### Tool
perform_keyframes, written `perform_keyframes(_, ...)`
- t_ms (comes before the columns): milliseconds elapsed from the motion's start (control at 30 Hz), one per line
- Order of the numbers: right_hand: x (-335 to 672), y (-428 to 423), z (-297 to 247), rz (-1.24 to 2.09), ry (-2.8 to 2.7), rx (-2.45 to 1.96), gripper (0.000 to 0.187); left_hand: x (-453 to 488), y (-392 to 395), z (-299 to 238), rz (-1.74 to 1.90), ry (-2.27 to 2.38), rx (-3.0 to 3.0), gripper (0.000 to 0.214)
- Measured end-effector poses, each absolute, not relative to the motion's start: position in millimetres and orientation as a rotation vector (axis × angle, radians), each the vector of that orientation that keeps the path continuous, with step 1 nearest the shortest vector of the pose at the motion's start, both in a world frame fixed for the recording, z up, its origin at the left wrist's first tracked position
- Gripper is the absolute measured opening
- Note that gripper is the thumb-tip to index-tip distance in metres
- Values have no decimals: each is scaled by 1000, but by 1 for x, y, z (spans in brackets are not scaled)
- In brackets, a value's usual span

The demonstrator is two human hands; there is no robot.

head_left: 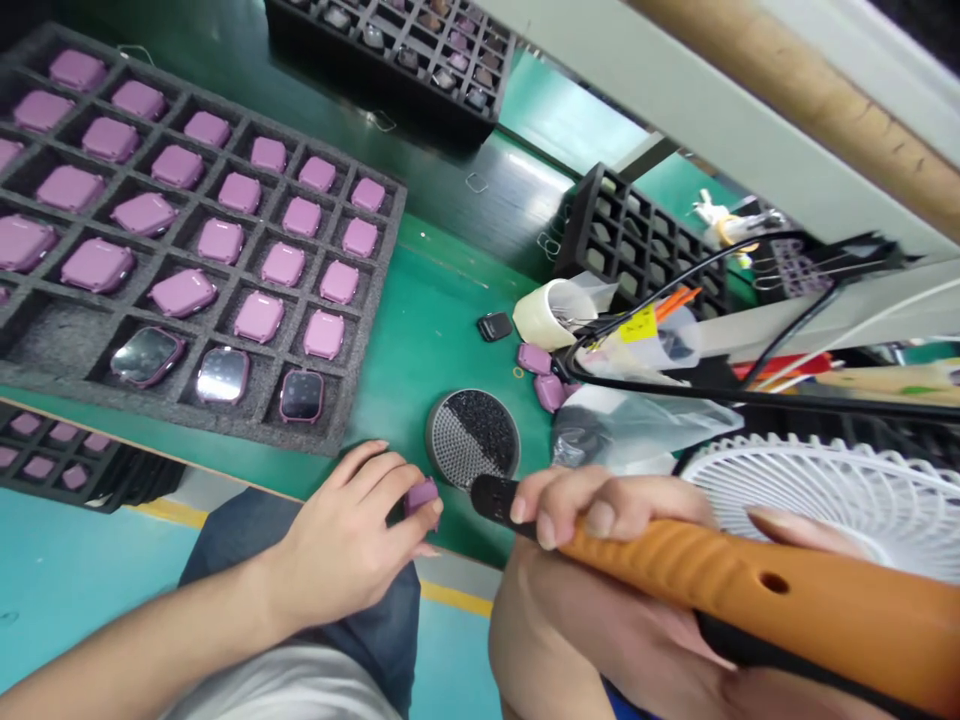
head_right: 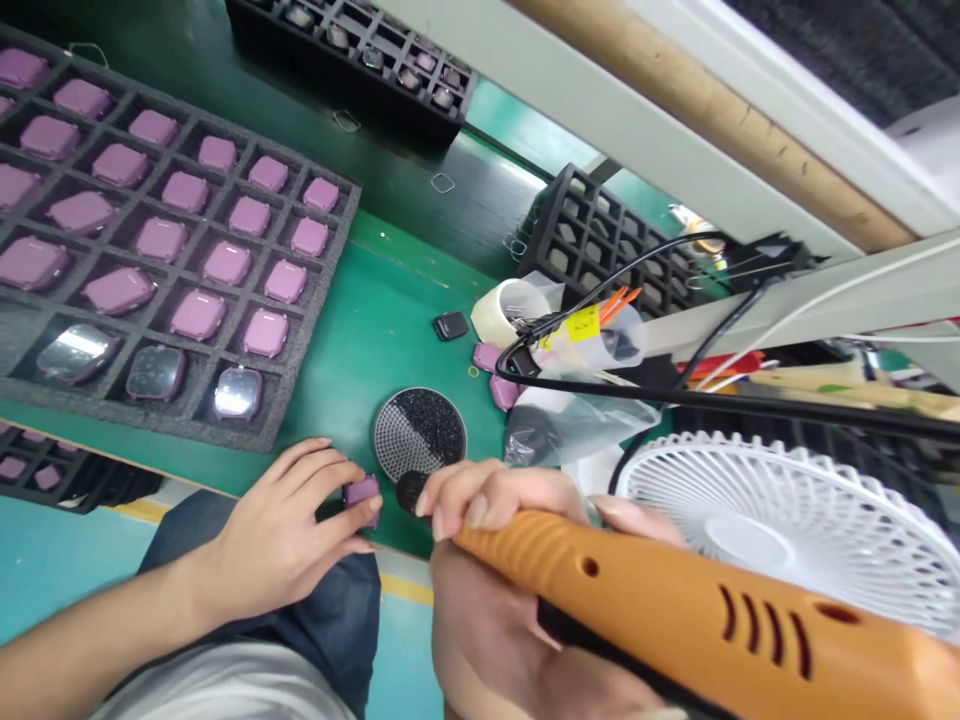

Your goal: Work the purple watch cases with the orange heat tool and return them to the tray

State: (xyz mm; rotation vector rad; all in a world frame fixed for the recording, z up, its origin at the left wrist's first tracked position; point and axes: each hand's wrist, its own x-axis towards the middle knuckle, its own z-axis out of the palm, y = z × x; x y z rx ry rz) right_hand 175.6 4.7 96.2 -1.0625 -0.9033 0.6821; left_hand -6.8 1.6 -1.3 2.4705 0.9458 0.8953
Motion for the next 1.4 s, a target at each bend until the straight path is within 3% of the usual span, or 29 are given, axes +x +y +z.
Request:
perform_keyframes(400,169,0,85,853,-959,-983,43,-6,1,-1,887,960,2450,23)
perform_keyframes(933,165,3,79,805,-1036,-935,49,-5,0,-2,894,967,2449,22)
perform_keyframes(1167,163,4,79,843,-1048,-964,40,-6,1,-2,900,973,2446,21)
perform_keyframes(1400,159,13,61,799,-1078,-828,47,-5,2,1,899,980,2431,17)
